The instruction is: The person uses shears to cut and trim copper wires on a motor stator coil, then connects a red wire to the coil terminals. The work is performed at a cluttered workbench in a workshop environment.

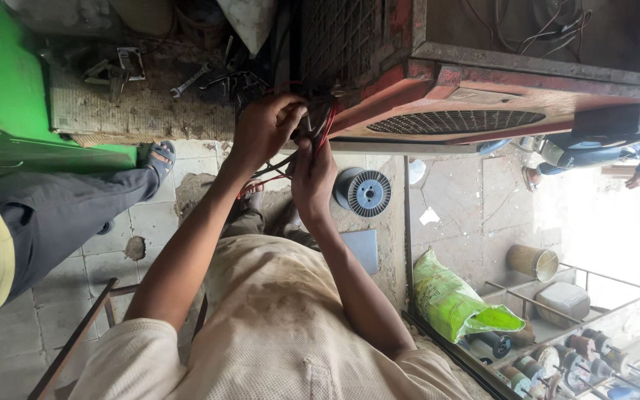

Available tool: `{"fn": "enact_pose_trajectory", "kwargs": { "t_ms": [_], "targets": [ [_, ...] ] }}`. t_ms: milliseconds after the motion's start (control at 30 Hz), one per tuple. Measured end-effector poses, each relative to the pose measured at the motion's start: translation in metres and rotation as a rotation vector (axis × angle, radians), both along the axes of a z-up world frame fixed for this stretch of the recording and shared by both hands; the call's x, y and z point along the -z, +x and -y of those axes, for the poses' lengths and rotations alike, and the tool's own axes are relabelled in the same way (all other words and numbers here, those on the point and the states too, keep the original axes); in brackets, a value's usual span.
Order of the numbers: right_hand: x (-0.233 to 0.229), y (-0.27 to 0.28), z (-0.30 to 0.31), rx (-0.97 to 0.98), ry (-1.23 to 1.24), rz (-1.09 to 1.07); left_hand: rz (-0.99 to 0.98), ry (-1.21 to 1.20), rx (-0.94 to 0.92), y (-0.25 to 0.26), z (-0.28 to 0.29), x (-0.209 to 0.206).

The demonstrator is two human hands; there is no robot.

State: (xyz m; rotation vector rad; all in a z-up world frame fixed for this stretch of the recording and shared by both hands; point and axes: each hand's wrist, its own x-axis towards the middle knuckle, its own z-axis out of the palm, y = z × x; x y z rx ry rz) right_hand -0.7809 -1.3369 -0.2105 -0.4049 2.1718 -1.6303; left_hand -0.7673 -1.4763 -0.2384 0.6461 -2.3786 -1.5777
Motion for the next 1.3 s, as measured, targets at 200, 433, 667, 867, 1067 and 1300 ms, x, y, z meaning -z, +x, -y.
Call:
{"fn": "enact_pose_trajectory", "kwargs": {
  "t_ms": [200,433,667,867,1067,1300],
  "targets": [
    [-0.021,-0.018,-0.006,-0.555,-0.032,-0.317,-0.150,-0.306,-0.357,0.043,0.007,-0.045],
    [-0.051,-0.013,-0.051,-1.001,0.152,-0.184,0.202,-0.313,0.209,0.124,0.018,-0.097],
    [-0.032,-0.038,-0.125,-1.041,0.161,-0.068,0.335,0.324,0.560,0.171,-0.048,-0.074],
    [-0.071,-0.078,-0.151,-1.072,0.256,-0.328,0.591,0.147,0.638,0.141,-0.144,-0.045],
    [-0.059,-0.120,-0.274,-0.994,0.289,-0.194,0.396,-0.068,0.171,0.123,-0.196,-0.081],
    [-0.050,-0.159,-0.395,-0.730,0.438,-0.194,0.244,-0.089,-0.214,0.134,-0.234,-0.108]
  ]
}}
